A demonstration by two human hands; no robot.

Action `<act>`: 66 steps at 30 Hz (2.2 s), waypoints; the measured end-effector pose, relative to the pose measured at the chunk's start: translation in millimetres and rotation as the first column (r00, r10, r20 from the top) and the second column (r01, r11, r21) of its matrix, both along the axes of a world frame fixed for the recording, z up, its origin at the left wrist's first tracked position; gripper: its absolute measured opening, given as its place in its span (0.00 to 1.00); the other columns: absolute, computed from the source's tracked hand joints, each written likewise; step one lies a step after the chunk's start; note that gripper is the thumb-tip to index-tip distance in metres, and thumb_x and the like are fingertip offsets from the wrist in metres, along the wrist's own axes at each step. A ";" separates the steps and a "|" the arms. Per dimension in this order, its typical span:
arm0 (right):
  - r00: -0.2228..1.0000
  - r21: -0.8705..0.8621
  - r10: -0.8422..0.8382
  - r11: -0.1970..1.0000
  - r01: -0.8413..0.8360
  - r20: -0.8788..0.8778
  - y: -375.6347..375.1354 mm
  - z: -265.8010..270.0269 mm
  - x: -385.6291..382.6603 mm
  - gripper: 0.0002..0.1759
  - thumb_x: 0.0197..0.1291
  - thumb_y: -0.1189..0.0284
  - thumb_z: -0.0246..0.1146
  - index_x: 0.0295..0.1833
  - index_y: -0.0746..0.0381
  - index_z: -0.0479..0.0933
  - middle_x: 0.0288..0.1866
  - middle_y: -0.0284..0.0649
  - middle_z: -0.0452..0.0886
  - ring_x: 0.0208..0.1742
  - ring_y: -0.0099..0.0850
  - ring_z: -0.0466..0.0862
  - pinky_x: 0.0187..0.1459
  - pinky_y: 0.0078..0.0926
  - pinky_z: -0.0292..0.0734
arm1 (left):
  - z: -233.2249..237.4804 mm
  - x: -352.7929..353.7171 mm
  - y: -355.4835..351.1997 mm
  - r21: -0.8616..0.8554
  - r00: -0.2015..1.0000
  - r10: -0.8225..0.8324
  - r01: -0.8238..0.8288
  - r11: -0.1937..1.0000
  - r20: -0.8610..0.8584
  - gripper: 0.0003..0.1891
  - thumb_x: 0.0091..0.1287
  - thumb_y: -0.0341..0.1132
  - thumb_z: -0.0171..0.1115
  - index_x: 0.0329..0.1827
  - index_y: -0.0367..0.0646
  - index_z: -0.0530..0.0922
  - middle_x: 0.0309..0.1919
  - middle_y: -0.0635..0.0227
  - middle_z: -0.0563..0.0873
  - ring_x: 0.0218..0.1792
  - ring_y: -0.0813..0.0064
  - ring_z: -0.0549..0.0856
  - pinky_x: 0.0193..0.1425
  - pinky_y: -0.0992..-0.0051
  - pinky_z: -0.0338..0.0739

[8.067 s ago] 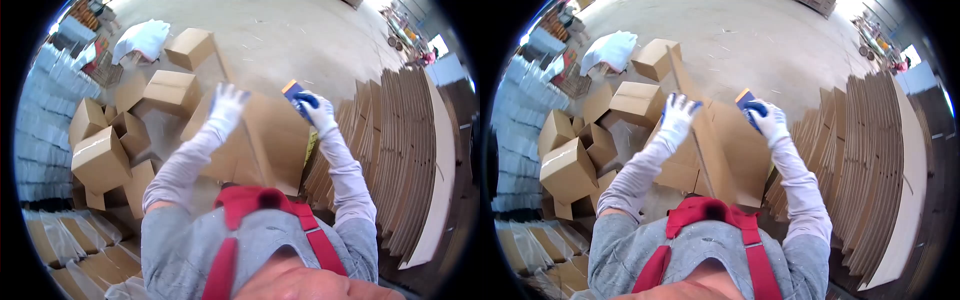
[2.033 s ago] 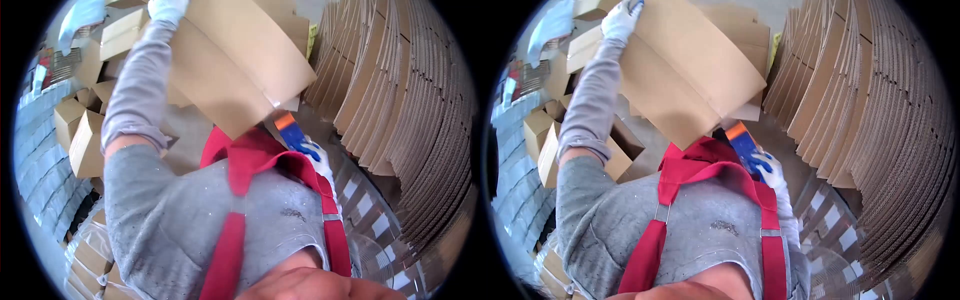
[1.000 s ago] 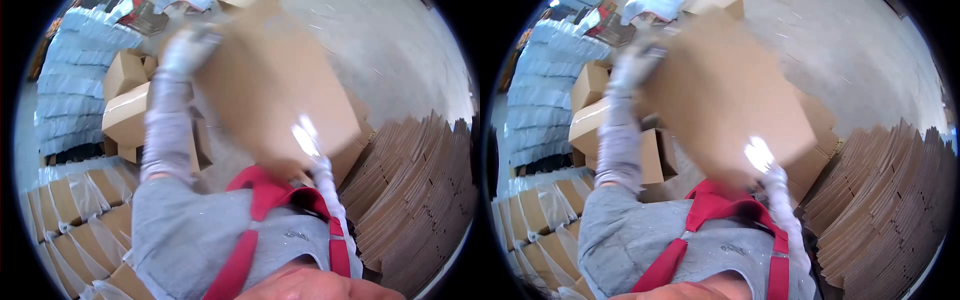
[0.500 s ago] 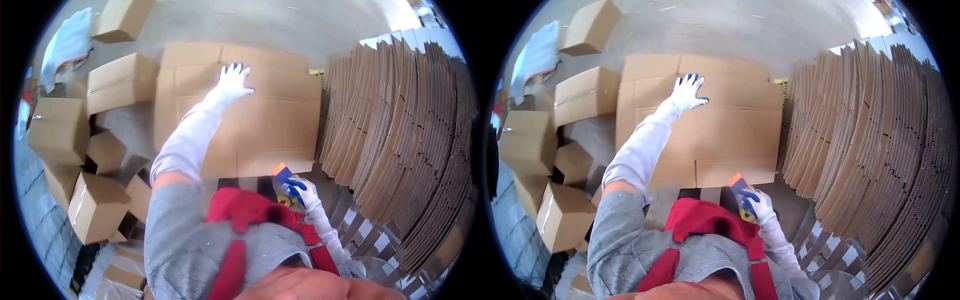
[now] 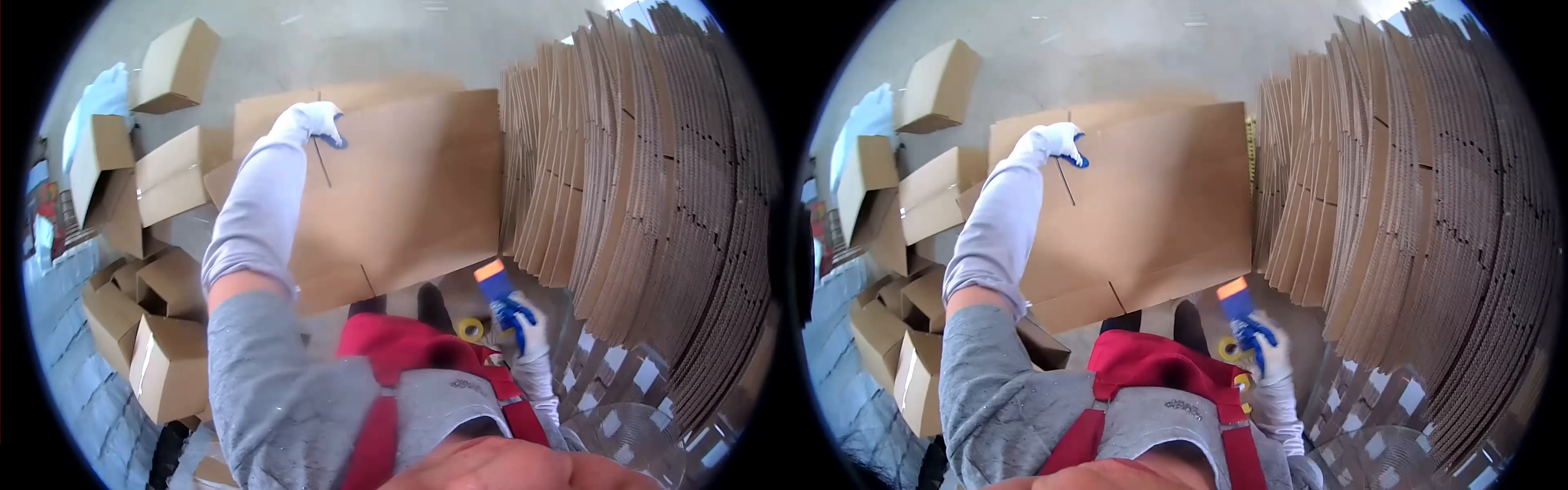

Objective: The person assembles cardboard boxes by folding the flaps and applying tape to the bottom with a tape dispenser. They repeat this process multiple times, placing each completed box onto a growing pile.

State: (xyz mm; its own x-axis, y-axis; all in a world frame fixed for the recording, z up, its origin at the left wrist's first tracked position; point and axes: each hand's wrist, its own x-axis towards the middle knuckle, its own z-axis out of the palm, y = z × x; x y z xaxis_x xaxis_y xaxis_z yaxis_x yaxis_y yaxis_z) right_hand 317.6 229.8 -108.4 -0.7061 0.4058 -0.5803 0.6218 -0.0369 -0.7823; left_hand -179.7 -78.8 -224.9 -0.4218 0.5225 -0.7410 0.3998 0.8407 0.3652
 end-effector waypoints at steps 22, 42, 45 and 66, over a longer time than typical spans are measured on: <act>0.531 0.759 0.838 0.423 -0.494 -0.122 -111.1 139.9 -288.9 0.24 0.64 0.47 0.52 0.44 0.54 0.83 0.39 0.39 0.86 0.40 0.36 0.85 0.47 0.32 0.76 | 225.5 309.1 8.2 0.386 0.316 0.269 0.406 0.829 -0.910 0.31 0.50 0.32 0.64 0.62 0.52 0.73 0.60 0.60 0.73 0.66 0.54 0.68 0.69 0.50 0.61; 0.301 0.895 0.911 -0.135 -0.425 0.280 -63.0 169.7 -332.9 0.28 0.61 0.47 0.53 0.55 0.56 0.77 0.50 0.43 0.82 0.53 0.40 0.81 0.54 0.38 0.74 | 303.1 301.1 -59.2 0.449 0.594 0.159 0.380 0.809 -0.789 0.20 0.32 0.51 0.73 0.23 0.50 0.76 0.25 0.71 0.77 0.33 0.62 0.77 0.39 0.65 0.69; 0.290 0.846 0.862 -0.249 -0.472 0.416 0.6 177.3 -283.0 0.24 0.60 0.49 0.56 0.54 0.54 0.77 0.44 0.42 0.83 0.47 0.39 0.83 0.49 0.38 0.76 | 288.7 306.0 -118.7 0.430 0.682 0.217 0.158 0.889 -0.698 0.19 0.34 0.47 0.76 0.23 0.49 0.76 0.25 0.71 0.79 0.33 0.61 0.78 0.38 0.65 0.71; 0.229 0.920 0.940 -0.161 -0.356 0.253 13.2 130.3 -223.2 0.18 0.60 0.55 0.57 0.42 0.57 0.80 0.42 0.44 0.82 0.46 0.38 0.82 0.48 0.37 0.76 | 238.0 322.0 55.8 -0.299 0.983 0.164 -0.133 0.945 0.081 0.29 0.51 0.55 0.68 0.50 0.44 0.82 0.43 0.57 0.86 0.43 0.58 0.84 0.48 0.61 0.78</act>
State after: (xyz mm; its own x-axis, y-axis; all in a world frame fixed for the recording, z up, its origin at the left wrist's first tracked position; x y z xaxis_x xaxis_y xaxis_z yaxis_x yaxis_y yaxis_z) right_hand 94.4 243.0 21.9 -0.8319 -0.5545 0.0216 -0.5533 0.8257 -0.1097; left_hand 142.3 -23.0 13.2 -0.3912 0.2150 -0.8948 0.2357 0.9633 0.1284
